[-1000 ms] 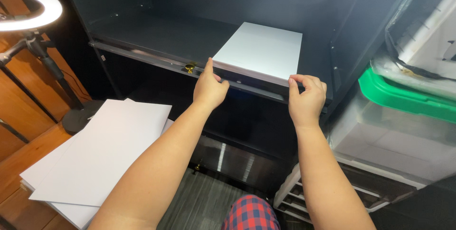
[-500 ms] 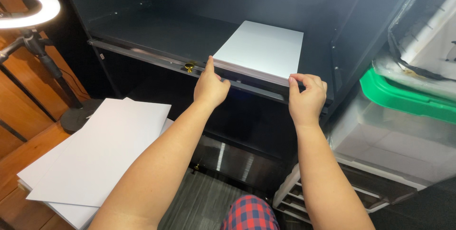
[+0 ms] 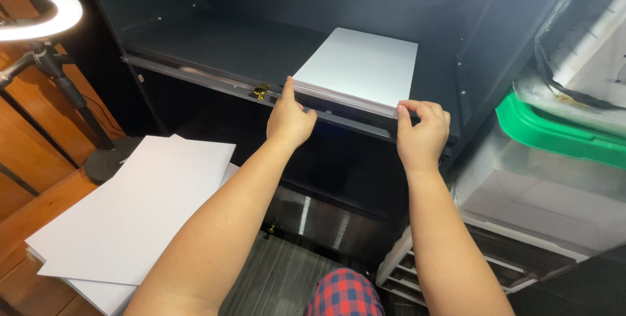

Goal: The person takes sheets of white paper from a stack on a cardboard box and places them one by one onto a shelf. The person repeats this process, transferring the paper from the box to the shelf until the stack is moved.

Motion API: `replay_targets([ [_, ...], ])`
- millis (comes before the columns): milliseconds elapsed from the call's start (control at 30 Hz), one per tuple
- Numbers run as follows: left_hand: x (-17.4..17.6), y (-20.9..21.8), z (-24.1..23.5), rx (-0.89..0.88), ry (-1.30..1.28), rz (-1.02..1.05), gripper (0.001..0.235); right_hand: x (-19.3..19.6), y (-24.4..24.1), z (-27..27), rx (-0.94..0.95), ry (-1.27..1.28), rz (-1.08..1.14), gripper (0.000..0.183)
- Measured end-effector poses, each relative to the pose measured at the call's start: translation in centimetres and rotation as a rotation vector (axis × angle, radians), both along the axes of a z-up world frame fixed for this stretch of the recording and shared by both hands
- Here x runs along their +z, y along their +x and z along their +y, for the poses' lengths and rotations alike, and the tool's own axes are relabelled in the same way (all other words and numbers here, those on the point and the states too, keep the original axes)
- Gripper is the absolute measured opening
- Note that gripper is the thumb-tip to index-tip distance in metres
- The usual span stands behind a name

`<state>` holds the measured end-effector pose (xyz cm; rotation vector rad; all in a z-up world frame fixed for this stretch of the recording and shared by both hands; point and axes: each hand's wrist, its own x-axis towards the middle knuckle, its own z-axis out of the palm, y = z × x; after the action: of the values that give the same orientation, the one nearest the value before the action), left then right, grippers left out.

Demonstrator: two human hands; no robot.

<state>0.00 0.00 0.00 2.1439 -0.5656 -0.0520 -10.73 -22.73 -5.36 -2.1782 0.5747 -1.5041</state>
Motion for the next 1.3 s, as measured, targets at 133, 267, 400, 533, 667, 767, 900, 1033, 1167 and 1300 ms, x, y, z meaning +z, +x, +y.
replay_targets([
  [133, -0.1, 0.0, 0.1, -0.003, -0.005, -0.004, 0.085, 0.1, 0.1, -0.2, 0.013, 0.013, -0.005, 0.006],
  [267, -0.5, 0.3, 0.0, -0.004, -0.020, -0.007, 0.085, 0.1, 0.0, -0.1, 0.028, 0.025, -0.011, 0.006],
  [400, -0.5, 0.2, 0.1, 0.001, -0.033, -0.001, 0.084, 0.1, -0.1, -0.4, 0.039, 0.024, -0.013, 0.008],
  [533, -1.1, -0.6, 1.0, -0.003, -0.057, 0.001, 0.085, 0.1, -0.7, -0.5, 0.062, 0.038, -0.026, 0.014],
  [667, -3.6, -1.1, 3.6, 0.002, -0.119, 0.032, 0.084, -1.5, -0.6, -1.7, 0.118, -0.009, -0.211, 0.015],
  [767, -7.6, -0.9, 7.0, 0.053, -0.227, 0.044, 0.082, -2.6, -1.2, -0.6, 0.176, 0.057, -0.329, 0.012],
  [900, -12.4, -1.5, 14.0, 0.211, -0.422, 0.014, 0.076, -4.0, -1.7, 3.0, 0.296, 0.234, -0.392, 0.010],
  [1033, -15.7, -1.4, 23.2, 0.415, -0.403, -0.143, 0.060, -7.6, 0.6, 6.6, 0.439, 0.399, -0.377, 0.012],
  [1167, -19.6, -1.3, 31.4, 0.736, -0.080, -0.340, 0.045, -11.3, 2.6, 12.5, 0.565, 0.576, -0.250, 0.014],
  [1300, -23.1, -2.0, 36.5, 0.950, 0.030, -0.389, 0.043, -15.5, 3.5, 19.0, 0.680, 0.727, -0.101, 0.015],
])
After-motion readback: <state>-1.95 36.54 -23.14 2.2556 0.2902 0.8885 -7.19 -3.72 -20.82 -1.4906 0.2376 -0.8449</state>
